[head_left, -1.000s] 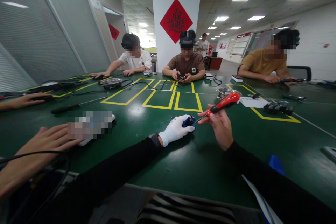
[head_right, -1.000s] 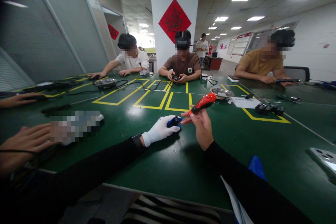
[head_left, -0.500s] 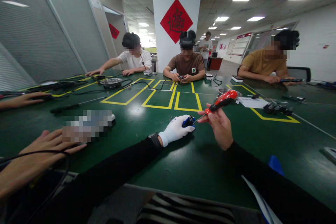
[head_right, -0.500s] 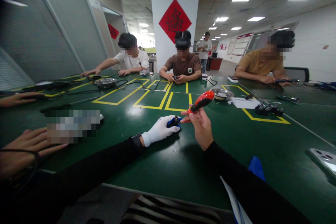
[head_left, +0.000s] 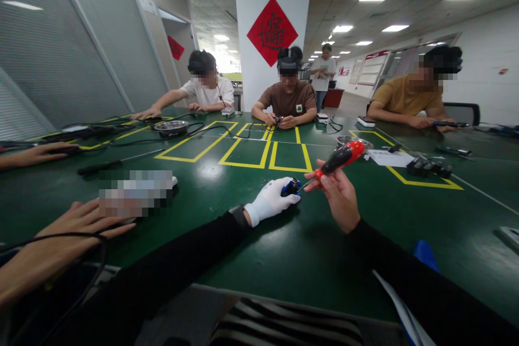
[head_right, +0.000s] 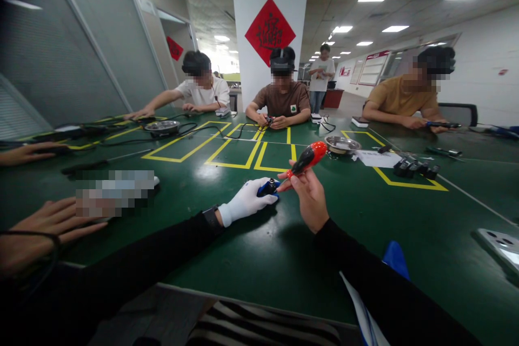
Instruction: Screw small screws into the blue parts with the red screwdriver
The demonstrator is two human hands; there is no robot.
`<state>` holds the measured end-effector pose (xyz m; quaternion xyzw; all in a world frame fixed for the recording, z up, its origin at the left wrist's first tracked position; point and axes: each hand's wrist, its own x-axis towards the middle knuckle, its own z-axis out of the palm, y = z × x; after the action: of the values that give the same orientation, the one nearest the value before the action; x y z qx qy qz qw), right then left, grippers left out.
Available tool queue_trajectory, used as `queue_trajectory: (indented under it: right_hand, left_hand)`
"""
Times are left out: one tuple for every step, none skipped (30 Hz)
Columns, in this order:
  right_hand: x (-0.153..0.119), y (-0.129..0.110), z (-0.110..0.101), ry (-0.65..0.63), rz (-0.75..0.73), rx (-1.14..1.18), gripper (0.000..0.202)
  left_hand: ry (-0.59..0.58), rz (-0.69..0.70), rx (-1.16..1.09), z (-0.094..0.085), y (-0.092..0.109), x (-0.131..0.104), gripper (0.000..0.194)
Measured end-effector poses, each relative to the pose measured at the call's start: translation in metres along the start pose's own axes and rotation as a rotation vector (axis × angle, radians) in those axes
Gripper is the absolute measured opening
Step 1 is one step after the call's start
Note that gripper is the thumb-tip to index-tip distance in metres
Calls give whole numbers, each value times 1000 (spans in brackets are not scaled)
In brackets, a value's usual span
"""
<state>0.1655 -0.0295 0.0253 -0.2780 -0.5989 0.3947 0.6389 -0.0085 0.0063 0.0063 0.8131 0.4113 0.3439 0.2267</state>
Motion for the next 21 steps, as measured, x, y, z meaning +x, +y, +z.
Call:
queue_trajectory:
  right_hand:
    - [0,0,0,4,-1,-10,26]
    - [0,1,0,11,-2,-19,25]
    - [1,1,0,19,-4,-26,24]
    - [1,1,0,29,-8,-32,23]
    - [1,1,0,38,-14,-37,23]
    - [1,1,0,43,-19,-41,23]
    - [1,0,0,41,-19,-42,23]
    - [1,0,0,31,-17,-37,22]
    - [0,-1,0,16,-14,-30,21]
    - [0,-2,0,0,-12,-25,21]
    - [0,-3,1,-14,-10,-27,22]
    - [0,-3,1,-22,-11,-36,23]
    - [0,-4,1,-24,-12,-50,24]
    - [0,-4,2,-19,-12,-64,25]
    - [-1,-4,2,-15,-8,-74,25]
    - [-1,-4,3,-16,-3,-78,24]
    - [-1,-4,3,-21,-1,-77,23]
    - [-1,-3,3,-26,-2,-72,23]
    - [-1,-3,4,-32,-7,-64,24]
    - [-1,-3,4,-40,-11,-55,25]
    - [-1,-3,4,-48,-14,-44,26]
  left_hand:
    - [-1,-4,1,0,0,0,27]
    - [-2,-6,3,-1,1,0,26]
    - [-3,-7,6,-1,1,0,26]
    - [-5,-5,10,-1,1,0,26]
    - [-5,-5,13,-1,1,0,25]
    - [-4,-7,16,-1,1,0,25]
    - [-3,-9,18,-1,1,1,26]
    - [-2,-11,18,-1,1,1,27]
    - [1,-10,16,0,0,1,27]
    - [3,-5,14,0,0,1,28]
    - [6,3,12,0,-1,1,28]
    - [8,13,11,0,-2,1,28]
    - [8,18,13,1,-2,1,27]
    - [6,20,17,1,-3,1,26]
    - [3,18,22,2,-4,1,25]
    - [0,15,26,2,-4,1,24]
    - [0,11,27,3,-4,2,24]
    - [2,9,27,3,-5,2,24]
    - [7,8,24,4,-5,2,25]
    - [13,9,21,4,-5,2,27]
    - [16,10,18,4,-5,2,27]
